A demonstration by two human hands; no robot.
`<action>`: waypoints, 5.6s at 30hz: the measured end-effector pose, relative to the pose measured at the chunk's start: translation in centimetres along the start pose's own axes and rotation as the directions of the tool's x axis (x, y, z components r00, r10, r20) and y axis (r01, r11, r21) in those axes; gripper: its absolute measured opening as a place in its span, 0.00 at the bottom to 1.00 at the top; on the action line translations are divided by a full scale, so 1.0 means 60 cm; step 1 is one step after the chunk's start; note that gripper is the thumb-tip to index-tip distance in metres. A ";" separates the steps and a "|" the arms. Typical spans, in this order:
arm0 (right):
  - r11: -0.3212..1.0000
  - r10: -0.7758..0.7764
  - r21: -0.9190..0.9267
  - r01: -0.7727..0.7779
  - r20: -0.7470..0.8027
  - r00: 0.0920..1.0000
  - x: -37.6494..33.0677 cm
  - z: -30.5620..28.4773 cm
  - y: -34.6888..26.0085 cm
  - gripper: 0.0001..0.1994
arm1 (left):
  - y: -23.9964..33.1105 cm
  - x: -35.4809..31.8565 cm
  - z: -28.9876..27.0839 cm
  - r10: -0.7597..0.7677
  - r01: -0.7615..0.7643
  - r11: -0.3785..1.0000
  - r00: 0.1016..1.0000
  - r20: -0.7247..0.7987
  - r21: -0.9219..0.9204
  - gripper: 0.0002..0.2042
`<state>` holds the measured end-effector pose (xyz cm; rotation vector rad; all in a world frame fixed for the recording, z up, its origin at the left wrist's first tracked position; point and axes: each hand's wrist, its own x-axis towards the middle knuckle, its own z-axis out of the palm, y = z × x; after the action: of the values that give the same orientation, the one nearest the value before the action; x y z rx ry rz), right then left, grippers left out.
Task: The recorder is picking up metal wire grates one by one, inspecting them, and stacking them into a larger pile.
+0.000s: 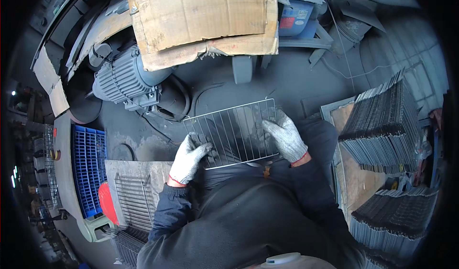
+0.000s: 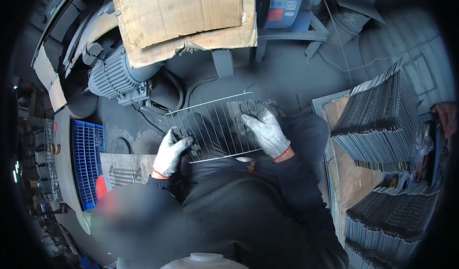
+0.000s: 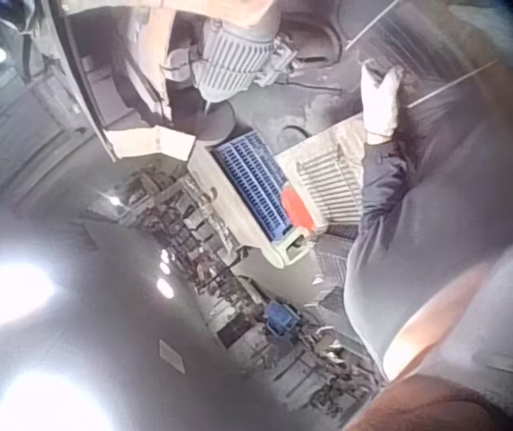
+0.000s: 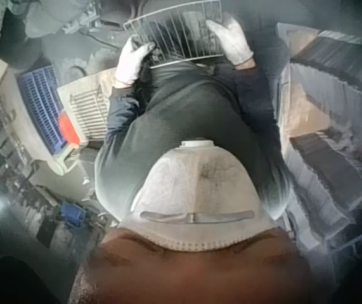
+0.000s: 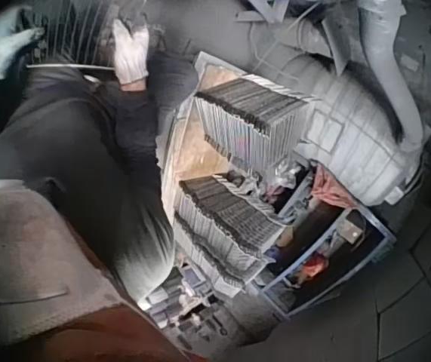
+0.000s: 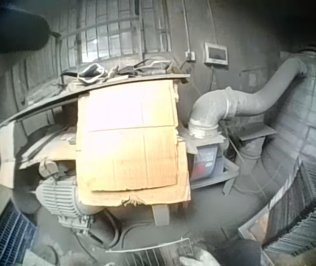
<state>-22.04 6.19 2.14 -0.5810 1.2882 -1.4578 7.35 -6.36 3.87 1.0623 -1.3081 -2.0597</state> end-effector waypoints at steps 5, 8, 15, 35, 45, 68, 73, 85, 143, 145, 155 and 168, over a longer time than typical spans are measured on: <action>0.991 -0.131 -0.008 0.131 0.018 0.991 -0.043 -0.007 -0.024 0.15 | 0.023 -0.027 0.024 0.176 -0.159 0.962 0.983 -0.059 0.222 0.06; 0.985 -0.167 -0.032 0.168 0.020 0.986 -0.051 -0.005 -0.030 0.14 | 0.020 -0.035 0.029 0.250 -0.225 0.946 0.965 -0.082 0.235 0.07; 0.985 -0.167 -0.035 0.167 0.004 0.986 -0.035 0.002 -0.028 0.12 | 0.003 -0.032 0.028 0.335 -0.309 0.919 0.940 -0.070 0.246 0.07; 0.932 0.209 -0.211 -0.296 -0.354 0.911 0.203 -0.228 0.075 0.14 | -0.070 0.277 0.092 -0.036 0.019 0.970 0.997 0.066 0.242 0.09; 0.941 0.211 0.242 -0.236 0.125 0.969 0.197 -0.029 -0.004 0.12 | 0.016 0.237 -0.099 -0.361 0.359 0.840 0.930 0.076 -0.406 0.10; 0.930 -0.353 -0.216 0.296 -0.312 0.882 -0.280 -0.176 -0.242 0.19 | 0.010 0.092 0.277 0.158 -0.141 0.987 0.833 0.531 -0.073 0.16; 0.397 -0.918 -0.667 0.631 -0.300 0.260 -0.365 -0.146 -0.314 0.11 | -0.056 0.107 0.202 0.252 -0.149 0.946 0.895 0.369 -0.287 0.22; -0.538 -0.832 -0.681 -0.497 0.334 0.443 -0.424 -0.410 -0.404 0.21 | -0.216 0.210 0.074 -0.089 0.222 0.760 0.967 0.240 -0.611 0.25; 0.031 -0.423 -0.771 0.636 0.566 0.707 0.019 -0.098 0.043 0.09 | -0.136 -0.369 -0.462 0.880 0.944 0.208 -0.067 -0.470 0.256 0.20; 0.065 -0.389 -0.758 0.648 0.579 0.716 0.017 -0.087 0.050 0.09 | -0.173 -0.418 -0.566 0.712 0.919 0.275 0.003 -0.702 0.283 0.20; 0.049 -0.399 -0.776 0.629 0.562 0.725 0.004 -0.092 0.050 0.09 | -0.138 -0.404 -0.524 0.724 0.848 0.287 0.113 -0.680 0.446 0.11; 0.676 -0.572 -0.452 0.582 0.175 0.801 -0.025 0.274 -0.006 0.28 | 0.175 -0.169 0.000 0.777 -0.057 -0.274 0.575 0.256 0.960 0.13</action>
<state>-7.45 0.91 7.84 -1.4549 1.5493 -1.6123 13.19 -3.49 16.95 1.0473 -2.3568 0.3115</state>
